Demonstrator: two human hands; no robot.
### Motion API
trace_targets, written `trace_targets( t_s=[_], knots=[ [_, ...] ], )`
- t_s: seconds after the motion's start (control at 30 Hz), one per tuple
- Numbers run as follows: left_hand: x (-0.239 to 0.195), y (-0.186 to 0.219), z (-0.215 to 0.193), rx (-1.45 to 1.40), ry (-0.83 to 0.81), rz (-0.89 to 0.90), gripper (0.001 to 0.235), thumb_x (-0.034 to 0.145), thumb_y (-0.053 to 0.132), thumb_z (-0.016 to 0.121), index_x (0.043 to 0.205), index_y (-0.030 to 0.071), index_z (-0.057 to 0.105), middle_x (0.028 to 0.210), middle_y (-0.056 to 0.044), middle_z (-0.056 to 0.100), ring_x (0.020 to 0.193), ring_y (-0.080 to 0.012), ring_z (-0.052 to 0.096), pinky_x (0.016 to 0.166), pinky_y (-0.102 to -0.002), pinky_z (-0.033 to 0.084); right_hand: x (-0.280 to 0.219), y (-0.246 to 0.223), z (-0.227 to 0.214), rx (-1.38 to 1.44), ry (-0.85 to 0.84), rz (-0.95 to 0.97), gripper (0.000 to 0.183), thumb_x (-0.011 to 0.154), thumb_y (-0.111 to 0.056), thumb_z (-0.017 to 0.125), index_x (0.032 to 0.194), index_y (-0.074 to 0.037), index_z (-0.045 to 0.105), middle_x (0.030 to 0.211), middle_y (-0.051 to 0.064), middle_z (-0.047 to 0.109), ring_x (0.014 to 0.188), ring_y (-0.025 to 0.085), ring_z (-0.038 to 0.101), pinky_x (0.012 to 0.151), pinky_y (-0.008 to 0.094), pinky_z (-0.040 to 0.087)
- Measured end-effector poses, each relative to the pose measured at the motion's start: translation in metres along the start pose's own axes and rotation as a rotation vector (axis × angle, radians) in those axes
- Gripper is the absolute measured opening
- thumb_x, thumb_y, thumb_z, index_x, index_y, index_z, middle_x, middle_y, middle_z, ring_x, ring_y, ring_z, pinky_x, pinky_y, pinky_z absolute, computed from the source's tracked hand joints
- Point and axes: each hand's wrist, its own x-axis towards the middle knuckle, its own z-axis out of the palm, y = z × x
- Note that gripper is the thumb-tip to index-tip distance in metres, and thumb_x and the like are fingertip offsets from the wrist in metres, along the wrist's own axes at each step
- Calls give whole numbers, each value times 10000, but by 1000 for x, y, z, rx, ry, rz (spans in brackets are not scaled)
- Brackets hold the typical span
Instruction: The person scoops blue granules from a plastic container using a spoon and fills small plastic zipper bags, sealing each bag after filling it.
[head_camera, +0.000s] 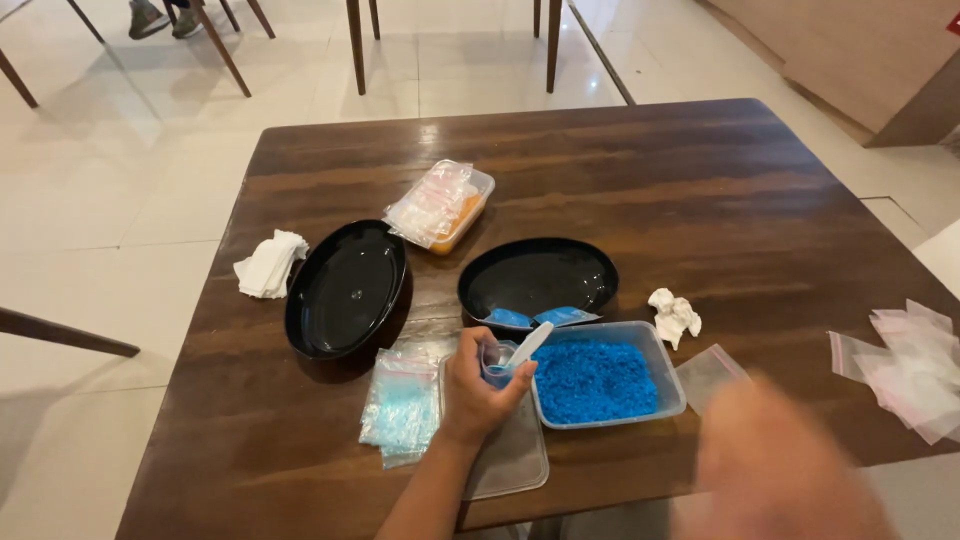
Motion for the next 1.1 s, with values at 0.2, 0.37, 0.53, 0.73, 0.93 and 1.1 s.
trace_targets(
  t_s=[0.2, 0.37, 0.53, 0.73, 0.93, 1.1],
  knots=[
    [-1, 3, -2, 32, -44, 10, 472, 793, 449, 798, 963, 122, 503, 732, -7, 491, 549, -147, 478, 485, -320, 403, 51, 99, 86, 244, -197, 415, 843, 835, -476, 632, 1547, -96, 388, 839, 15, 461, 656, 101, 428, 605, 261, 417],
    [-2, 1, 1, 94, -94, -19, 543, 768, 519, 816, 965, 122, 501, 725, 2, 514, 531, -181, 520, 488, -365, 416, 51, 99, 110, 194, -402, 393, 567, 917, -461, 585, 1408, -181, 638, 785, -28, 566, 618, 77, 523, 594, 239, 435],
    [-4, 1, 2, 94, -85, 12, 593, 828, 637, 694, 1019, 105, 518, 737, -23, 564, 530, -193, 561, 469, -358, 439, 50, 88, 108, 139, -345, 46, 289, 972, -312, 580, 959, -145, 815, 769, 1, 722, 666, 144, 648, 638, 283, 489],
    [-5, -7, 2, 76, -139, -18, 649, 869, 715, 569, 1057, 99, 483, 788, -43, 620, 575, -238, 634, 513, -386, 482, 53, 81, 109, 44, -403, -100, 389, 1026, -380, 437, 884, -223, 764, 740, -75, 693, 627, 149, 610, 691, 347, 403],
    [-5, -8, 5, 17, -125, 1, 602, 858, 629, 667, 1001, 80, 466, 819, -40, 535, 603, -180, 535, 511, -349, 432, 57, 79, 117, 89, -388, -11, 433, 1047, -333, 396, 760, -148, 664, 710, -35, 652, 604, 179, 563, 690, 339, 412],
    [-1, -1, 5, 7, -102, 11, 616, 831, 629, 686, 962, 77, 446, 780, -29, 498, 578, -176, 512, 502, -349, 409, 58, 85, 124, 112, -374, 62, 458, 1050, -360, 360, 732, -135, 601, 694, -21, 626, 622, 171, 525, 665, 333, 424]
  ],
)
